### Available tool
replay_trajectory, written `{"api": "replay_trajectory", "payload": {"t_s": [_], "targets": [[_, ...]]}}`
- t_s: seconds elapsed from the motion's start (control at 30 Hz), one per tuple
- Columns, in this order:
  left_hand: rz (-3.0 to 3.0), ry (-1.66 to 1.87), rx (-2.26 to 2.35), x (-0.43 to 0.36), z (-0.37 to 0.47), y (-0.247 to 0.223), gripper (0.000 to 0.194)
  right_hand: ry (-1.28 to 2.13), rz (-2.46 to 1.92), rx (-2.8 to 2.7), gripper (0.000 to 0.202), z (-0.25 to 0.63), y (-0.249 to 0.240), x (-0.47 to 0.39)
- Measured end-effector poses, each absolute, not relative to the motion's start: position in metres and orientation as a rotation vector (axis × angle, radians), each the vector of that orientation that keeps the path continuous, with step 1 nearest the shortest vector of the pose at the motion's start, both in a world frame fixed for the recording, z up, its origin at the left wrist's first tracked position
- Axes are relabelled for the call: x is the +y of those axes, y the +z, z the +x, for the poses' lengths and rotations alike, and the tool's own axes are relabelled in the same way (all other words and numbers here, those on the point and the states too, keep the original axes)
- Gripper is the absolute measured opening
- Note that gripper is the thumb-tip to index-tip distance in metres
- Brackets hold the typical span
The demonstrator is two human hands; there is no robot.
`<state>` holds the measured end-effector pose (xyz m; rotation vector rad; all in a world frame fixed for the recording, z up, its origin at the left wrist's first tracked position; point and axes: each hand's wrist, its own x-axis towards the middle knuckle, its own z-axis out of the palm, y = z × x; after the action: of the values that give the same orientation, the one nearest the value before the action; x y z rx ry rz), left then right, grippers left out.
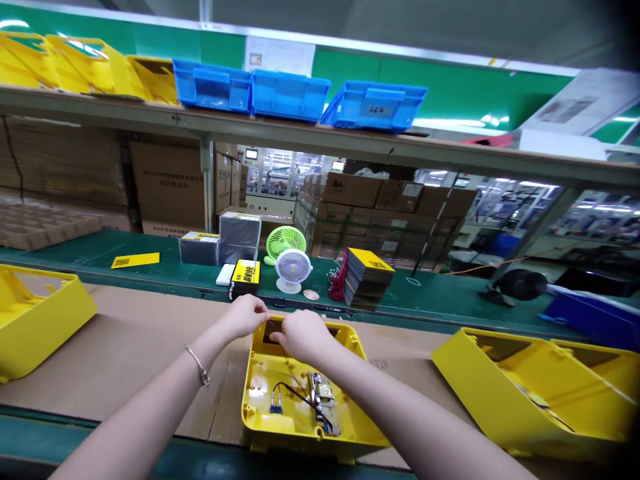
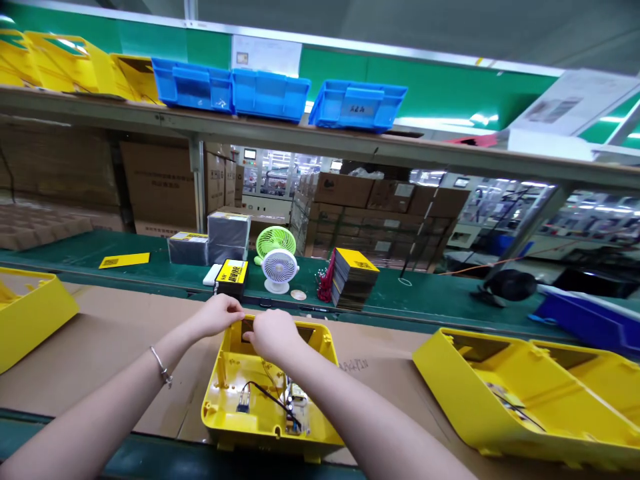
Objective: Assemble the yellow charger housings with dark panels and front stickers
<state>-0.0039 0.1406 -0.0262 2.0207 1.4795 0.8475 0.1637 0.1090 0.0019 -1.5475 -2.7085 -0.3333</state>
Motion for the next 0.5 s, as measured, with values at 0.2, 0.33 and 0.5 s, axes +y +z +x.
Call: {"api": "replay_trajectory", "payload": {"t_s": [0.2,0.33,0.5], "targets": [[2.043,0.599,1.469,0.154,-0.006,-0.015,0.014,-0.225,-1.346,-2.855,0.021,0.144,-0.012,0.116],[2.078,0.493,1.476,0.162,-0.002,-0.008,0.019,-0.121,-1.215,-2.96,0.021,0.157,-0.001,0.112],[2.122,0.489,1.45,0.163,0.002,-0.004,0.021,-0.083,-1.245,-2.925,0.024,0.194,0.017,0.11]]}}
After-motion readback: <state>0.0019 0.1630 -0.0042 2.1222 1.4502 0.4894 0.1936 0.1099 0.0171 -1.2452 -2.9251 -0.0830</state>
